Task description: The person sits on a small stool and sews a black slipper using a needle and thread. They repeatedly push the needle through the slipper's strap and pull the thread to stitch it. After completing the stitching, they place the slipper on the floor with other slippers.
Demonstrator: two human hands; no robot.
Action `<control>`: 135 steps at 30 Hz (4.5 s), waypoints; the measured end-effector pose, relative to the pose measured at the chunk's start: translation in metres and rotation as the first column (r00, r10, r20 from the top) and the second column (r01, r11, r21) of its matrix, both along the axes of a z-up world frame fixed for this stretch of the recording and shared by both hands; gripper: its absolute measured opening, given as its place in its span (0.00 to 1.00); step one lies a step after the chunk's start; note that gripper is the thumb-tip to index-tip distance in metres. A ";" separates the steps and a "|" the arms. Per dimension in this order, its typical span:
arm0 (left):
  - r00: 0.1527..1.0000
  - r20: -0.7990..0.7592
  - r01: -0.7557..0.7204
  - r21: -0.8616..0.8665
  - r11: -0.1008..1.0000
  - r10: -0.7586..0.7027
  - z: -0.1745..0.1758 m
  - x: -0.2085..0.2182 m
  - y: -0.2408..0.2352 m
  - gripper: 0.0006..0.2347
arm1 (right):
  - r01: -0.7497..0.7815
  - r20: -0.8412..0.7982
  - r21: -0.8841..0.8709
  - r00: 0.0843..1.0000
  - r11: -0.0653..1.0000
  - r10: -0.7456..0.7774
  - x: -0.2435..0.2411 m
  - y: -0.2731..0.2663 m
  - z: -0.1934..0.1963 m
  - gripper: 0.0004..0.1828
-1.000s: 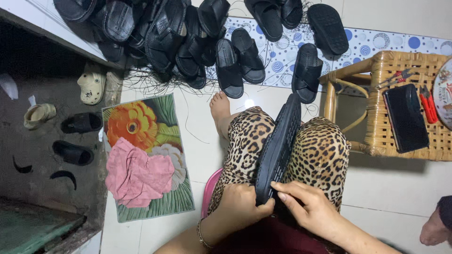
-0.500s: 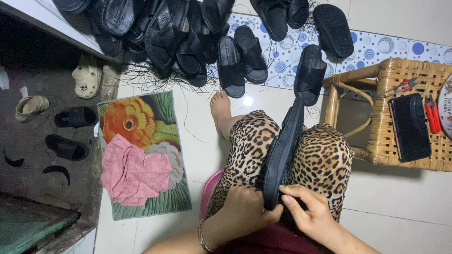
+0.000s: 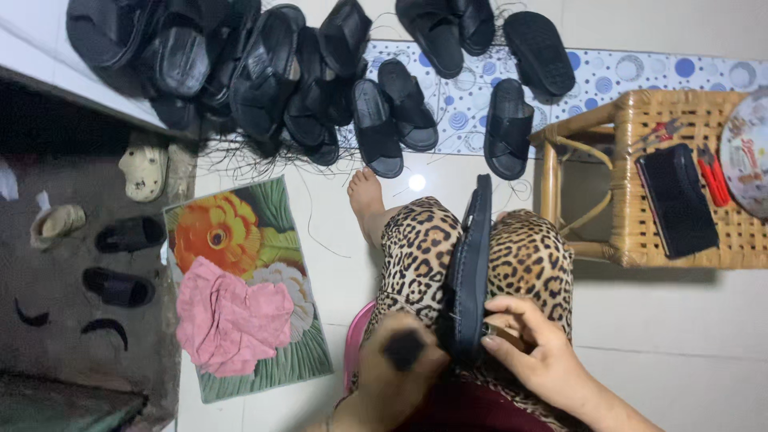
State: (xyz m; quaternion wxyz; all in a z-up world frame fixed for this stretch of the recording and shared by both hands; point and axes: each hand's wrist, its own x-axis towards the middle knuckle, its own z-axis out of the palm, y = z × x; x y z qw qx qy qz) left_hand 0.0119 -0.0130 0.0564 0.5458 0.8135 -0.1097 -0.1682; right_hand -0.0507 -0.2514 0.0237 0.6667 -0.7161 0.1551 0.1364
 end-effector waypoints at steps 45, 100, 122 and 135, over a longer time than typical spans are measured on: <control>0.963 0.119 0.207 0.246 0.947 -0.241 0.000 -0.018 -0.033 0.38 | -0.624 -0.102 -0.557 0.706 0.548 0.701 -0.023 -0.042 0.010 0.33; 0.991 -0.101 0.097 0.149 0.984 -0.082 -0.068 -0.047 -0.066 0.42 | -0.130 0.442 -0.116 0.881 0.985 0.169 -0.026 -0.038 0.024 0.18; 0.954 -0.084 0.293 0.055 0.955 -0.287 -0.050 -0.028 -0.047 0.42 | 0.282 0.156 -0.372 0.958 0.884 -0.241 -0.059 -0.072 0.020 0.22; 0.832 -0.554 -0.263 -0.339 0.903 0.035 -0.086 -0.008 -0.008 0.19 | 0.127 -0.101 -0.409 0.978 0.904 -0.183 0.008 -0.016 -0.005 0.44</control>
